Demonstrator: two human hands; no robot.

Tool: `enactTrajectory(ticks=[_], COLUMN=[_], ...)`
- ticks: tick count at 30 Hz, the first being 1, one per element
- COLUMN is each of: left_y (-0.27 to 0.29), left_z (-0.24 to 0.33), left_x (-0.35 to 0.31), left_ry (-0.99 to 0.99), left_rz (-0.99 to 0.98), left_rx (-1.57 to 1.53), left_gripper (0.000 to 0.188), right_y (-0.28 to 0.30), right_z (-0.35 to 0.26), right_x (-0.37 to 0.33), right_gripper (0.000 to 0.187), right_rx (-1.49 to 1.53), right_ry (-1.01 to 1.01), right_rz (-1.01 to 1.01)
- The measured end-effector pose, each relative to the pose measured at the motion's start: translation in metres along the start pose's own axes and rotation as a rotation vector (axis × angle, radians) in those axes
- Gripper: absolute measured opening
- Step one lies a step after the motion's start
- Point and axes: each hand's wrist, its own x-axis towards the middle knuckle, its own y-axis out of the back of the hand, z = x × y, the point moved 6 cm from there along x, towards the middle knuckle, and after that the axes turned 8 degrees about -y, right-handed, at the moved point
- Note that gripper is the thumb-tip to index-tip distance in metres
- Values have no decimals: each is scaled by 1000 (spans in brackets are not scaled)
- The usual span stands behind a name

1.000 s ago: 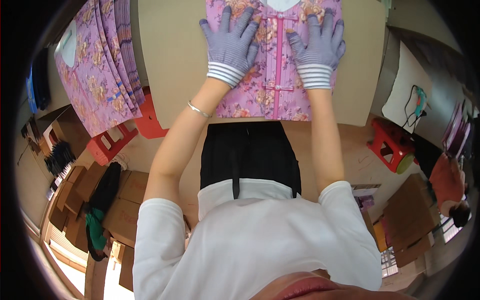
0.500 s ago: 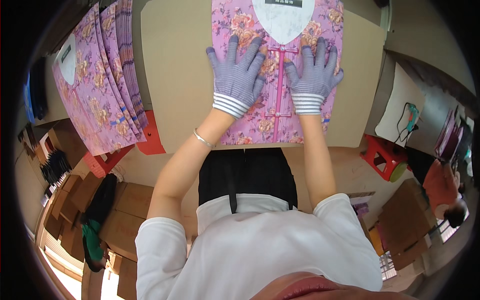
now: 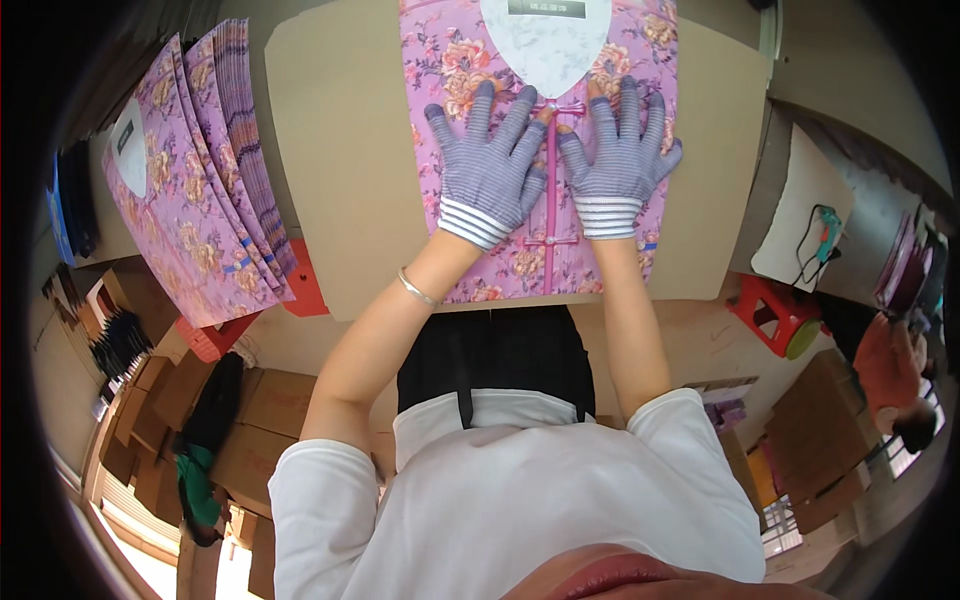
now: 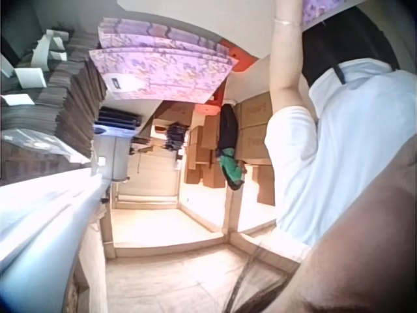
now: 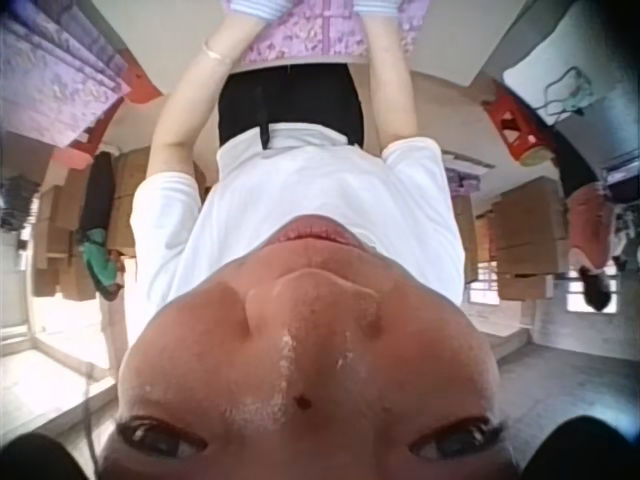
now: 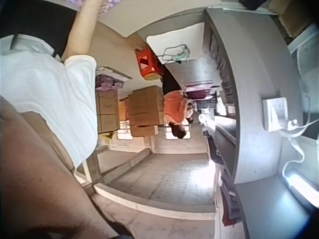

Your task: The person repeatedly folds a pink floral-patterned garment on a cardboard surface, smoothing it flat and stacking it with other identical items. The process involves placing the garment, pressing it down, and moving it to a growing stack on the left side of the workspace.

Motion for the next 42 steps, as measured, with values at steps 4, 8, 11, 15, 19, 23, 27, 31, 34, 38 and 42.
enactTrajectory(ticks=[4,8,11,15,19,23,27,31,34,38,42], left_y=[-2,0,1,7,5,5,6,1,-1,7,8], left_z=[-1,-1,-1,1,3,1,5,0,4,5,3], left_x=[-2,-1,-2,0,1,-2,3,-6,1,5,2], left_ry=[-5,-1,-4,-33,-31,-25,-11,0,-45,-35,-82], left_rz=[35,27,64,94,75,63,-7,28,98,87,80], left_rx=[2,-6,-31,-70,-53,-69,-60,-58,-54,-28,94], left_gripper=[57,57,55,50,50,56,48,49,53,45,51], right_y=[-2,1,1,-3,4,19,5,-23,-45,-37,-59], right_z=[1,0,0,0,15,38,35,10,6,14,41], right_x=[-2,-1,-2,-1,-16,-53,10,157,230,202,54], right_gripper=[52,54,56,59,64,62,56,54,62,64,63], right_rx=[10,16,33,12,63,197,174,272,237,347,385], right_ry=[4,-4,2,7,172,434,613,730,726,705,526], right_rz=[4,-23,-22,-62,-225,-371,-292,123,159,219,-539])
